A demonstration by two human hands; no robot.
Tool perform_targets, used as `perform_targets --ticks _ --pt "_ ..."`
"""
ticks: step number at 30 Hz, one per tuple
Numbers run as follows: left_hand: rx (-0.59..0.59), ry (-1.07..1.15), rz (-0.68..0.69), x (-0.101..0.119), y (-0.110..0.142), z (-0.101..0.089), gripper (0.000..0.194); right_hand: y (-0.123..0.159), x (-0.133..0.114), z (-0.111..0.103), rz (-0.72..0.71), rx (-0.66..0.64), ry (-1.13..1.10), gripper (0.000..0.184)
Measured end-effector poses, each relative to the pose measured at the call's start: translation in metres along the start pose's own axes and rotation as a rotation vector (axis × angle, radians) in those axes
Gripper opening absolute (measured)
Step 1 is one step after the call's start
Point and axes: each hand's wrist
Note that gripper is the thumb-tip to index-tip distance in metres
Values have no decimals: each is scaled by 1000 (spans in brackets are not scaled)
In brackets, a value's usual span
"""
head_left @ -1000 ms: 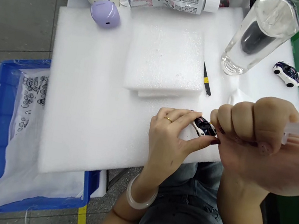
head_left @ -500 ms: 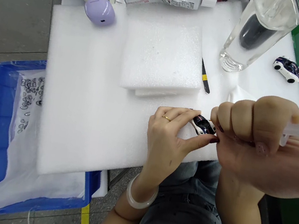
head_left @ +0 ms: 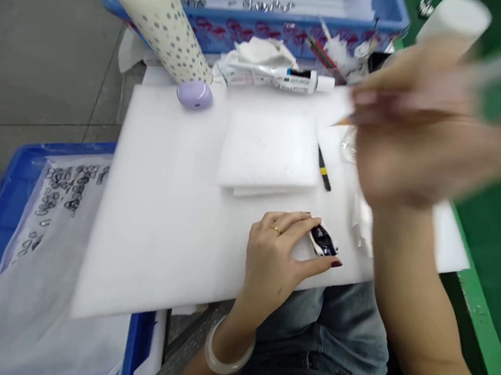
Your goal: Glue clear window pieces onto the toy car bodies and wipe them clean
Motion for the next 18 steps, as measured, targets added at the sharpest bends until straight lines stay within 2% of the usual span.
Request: perform_targets --ticks 2,4,5,8,9,11,13,16,18 --pt "-15 -36 34 -3 2 0 57 -12 -4 -2 -105 -128 -167 67" --pt "-39 -77 69 -5 3 0 58 -6 -5 -17 -187 -171 -329 52" --pt "-52 -94 90 -6 4 0 58 3 -3 -28 -206 -87 -359 46" --pt "-87 -111 136 -6 5 -1 57 34 16 -68 -141 319 -251 33" --pt "-94 -107 138 -5 5 -1 56 42 26 -79 -124 359 -121 27" --pt "-110 -89 123 -4 5 -1 54 51 50 -93 -39 259 244 24" --pt "-110 -64 102 -3 6 -2 49 53 69 -93 0 160 508 26" --pt "-73 -17 71 -2 6 -3 42 50 79 -80 -80 118 577 22" --pt "-62 3 51 -2 6 -3 39 46 73 -68 -216 28 566 15"
Point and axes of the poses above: each hand's wrist, its own y-axis away from the middle knuckle, its own z-axis out of the palm, x = y × z, and after that the axes turned 6 degrees about y, right-handed
